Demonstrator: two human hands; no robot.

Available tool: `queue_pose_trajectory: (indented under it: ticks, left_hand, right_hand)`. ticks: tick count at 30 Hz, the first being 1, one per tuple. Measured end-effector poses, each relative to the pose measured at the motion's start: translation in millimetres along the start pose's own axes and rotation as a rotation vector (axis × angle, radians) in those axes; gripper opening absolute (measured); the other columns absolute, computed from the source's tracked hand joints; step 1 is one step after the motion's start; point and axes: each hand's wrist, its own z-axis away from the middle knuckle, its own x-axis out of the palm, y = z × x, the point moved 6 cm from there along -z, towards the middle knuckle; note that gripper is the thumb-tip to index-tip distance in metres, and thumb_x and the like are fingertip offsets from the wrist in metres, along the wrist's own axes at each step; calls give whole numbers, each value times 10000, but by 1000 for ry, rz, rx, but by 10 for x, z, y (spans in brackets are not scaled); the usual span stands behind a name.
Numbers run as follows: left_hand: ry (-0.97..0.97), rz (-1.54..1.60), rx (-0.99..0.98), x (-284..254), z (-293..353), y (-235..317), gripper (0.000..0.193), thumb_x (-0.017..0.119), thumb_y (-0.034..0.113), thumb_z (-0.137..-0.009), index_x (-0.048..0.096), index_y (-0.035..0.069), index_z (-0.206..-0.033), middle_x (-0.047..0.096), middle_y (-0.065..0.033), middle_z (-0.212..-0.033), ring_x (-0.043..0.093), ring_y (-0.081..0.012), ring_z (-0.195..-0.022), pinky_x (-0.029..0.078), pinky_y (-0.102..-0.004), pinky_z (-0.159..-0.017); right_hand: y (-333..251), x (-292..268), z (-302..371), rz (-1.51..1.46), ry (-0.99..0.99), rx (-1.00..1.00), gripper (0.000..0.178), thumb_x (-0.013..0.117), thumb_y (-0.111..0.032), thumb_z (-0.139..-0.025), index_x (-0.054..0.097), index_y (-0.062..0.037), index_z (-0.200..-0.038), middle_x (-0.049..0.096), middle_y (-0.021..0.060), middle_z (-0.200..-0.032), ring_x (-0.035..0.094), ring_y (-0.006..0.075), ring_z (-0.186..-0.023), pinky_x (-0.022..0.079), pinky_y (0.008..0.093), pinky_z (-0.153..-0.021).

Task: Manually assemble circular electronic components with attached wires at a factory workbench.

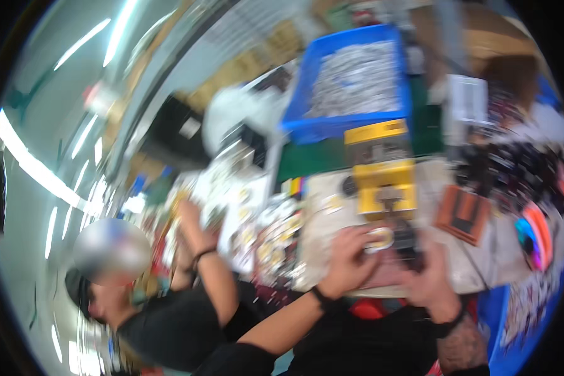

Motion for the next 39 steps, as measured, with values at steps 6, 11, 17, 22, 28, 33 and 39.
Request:
queue_pose_trajectory:
  ticks: [6, 11, 17, 22, 28, 33, 39]
  left_hand:
    - [97, 9, -140, -243, 141, -31, 352, 770, 170, -748, 689, 159, -1090, 659, -44, -1290, 557, -305, -1215, 406, -481, -968]
    - [121, 70, -148, -246, 288, -51, 349, 761, 165, -745, 678, 145, -1084, 635, -25, -1294, 522, -296, -1253, 383, -480, -959]
    - [126, 114, -145, -276, 279, -102, 334, 751, 159, -742, 672, 145, -1066, 625, -31, -1301, 514, -297, -1255, 378, -476, -956]
    - [148, 131, -56, -188, 159, 2, 369, 766, 202, -756, 693, 102, -1104, 665, -107, -1274, 576, -370, -1209, 433, -536, -990]
    - [105, 26, -49, -253, 175, -116, 286, 786, 116, -729, 744, 100, -1012, 729, -123, -1169, 630, -357, -1117, 436, -471, -1025]
    - [68, 48, -55, -149, 106, 26, 272, 786, 88, -734, 717, 69, -996, 711, -131, -1171, 574, -358, -1150, 427, -466, -1024]
    - [75, 55, -72, -73, 156, -77, 306, 790, 141, -726, 697, 34, -998, 676, -133, -1106, 548, -389, -1148, 417, -505, -1010]
  right_hand:
    - [251, -141, -142, 145, 44, 4, 886, 605, -789, -881, 459, -17, -1291, 529, 16, -955, 529, 79, -766, 432, 231, -598]
    - [317, -165, -163, 122, 39, 24, 839, 580, -784, -900, 453, -27, -1240, 486, 35, -968, 512, 83, -718, 429, 227, -586]
    - [96, 57, -235, 186, 183, -82, 791, 559, -780, -918, 445, -63, -1231, 465, 8, -854, 497, 79, -682, 413, 216, -549]
    - [219, -361, 54, 139, 302, 33, 583, 698, -551, -915, 502, -76, -1192, 568, -4, -828, 541, 79, -646, 458, 231, -554]
    - [-132, 317, -238, 180, 7, 23, 551, 766, -392, -918, 577, 3, -1253, 671, 62, -1083, 596, 105, -884, 532, 322, -780]
    - [-384, 213, -255, 355, 77, -108, 647, 748, -468, -885, 563, 12, -1278, 650, 136, -822, 626, 252, -702, 491, 344, -669]
    - [-362, 277, -293, 397, 5, -76, 607, 761, -470, -872, 565, 1, -1202, 624, 146, -723, 642, 359, -651, 481, 400, -607]
